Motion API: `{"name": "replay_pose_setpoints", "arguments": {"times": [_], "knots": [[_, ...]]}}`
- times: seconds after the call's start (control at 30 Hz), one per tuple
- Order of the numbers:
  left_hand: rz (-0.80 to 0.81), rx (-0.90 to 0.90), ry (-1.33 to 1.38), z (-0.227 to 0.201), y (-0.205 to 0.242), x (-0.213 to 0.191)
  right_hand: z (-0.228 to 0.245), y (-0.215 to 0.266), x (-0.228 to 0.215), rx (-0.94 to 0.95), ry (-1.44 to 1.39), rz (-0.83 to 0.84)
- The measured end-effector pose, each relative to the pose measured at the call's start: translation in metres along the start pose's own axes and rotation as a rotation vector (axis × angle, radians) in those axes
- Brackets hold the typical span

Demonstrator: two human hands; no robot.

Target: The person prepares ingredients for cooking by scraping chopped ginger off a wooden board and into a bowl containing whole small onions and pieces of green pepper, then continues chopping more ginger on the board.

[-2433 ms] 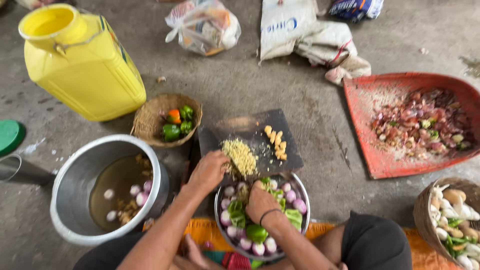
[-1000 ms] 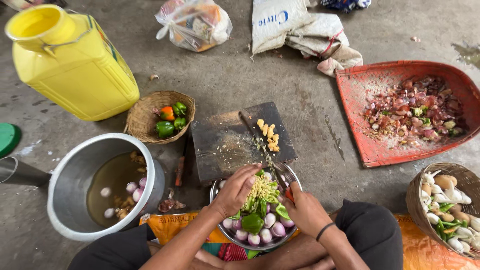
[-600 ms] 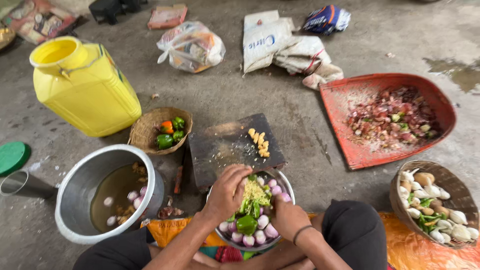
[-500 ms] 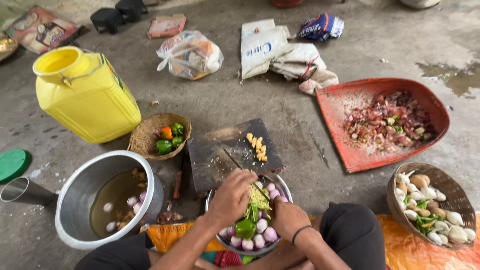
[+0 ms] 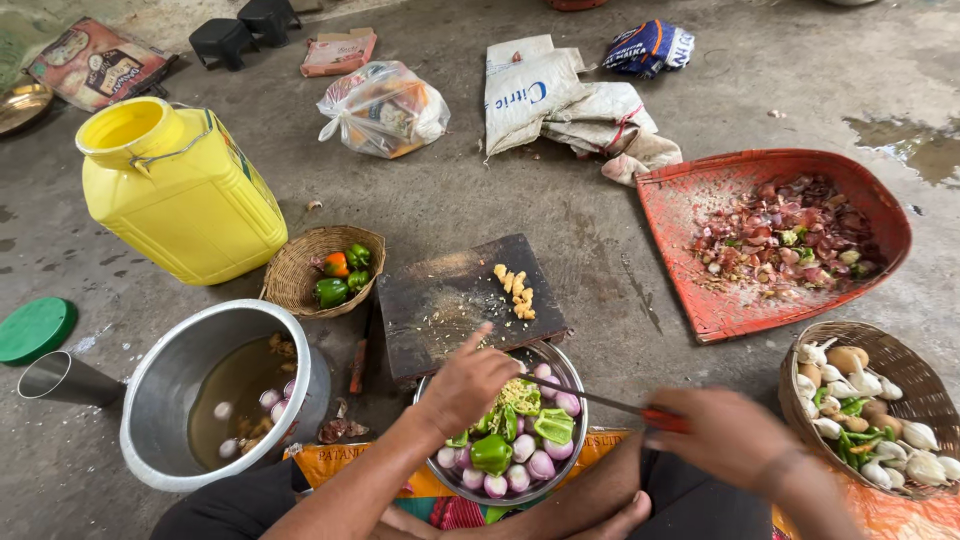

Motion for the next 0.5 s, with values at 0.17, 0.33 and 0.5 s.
{"name": "replay_pose_setpoints", "arguments": {"times": [0.17, 0.33, 0.5], "knots": [[0.027, -0.387, 0.158, 0.02, 0.021, 0.01, -0.026, 0.032, -0.031, 0.284, 0.015, 0.196], [-0.056, -0.573, 0.202, -0.002, 0.026, 0.012, -0.004, -0.011, 0.05, 0.048, -0.447, -0.229], [-0.189, -0.73, 0.23, -0.014, 0.028, -0.002, 0.041, -0.086, 0.127, 0.057, -0.257, -0.154]]}}
Point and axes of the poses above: each hand's wrist, its own y-axis away from the middle knuckle, its own x-axis out of the palm, z = x × y, the point moved 1 cm from there along -y, towards the middle knuckle
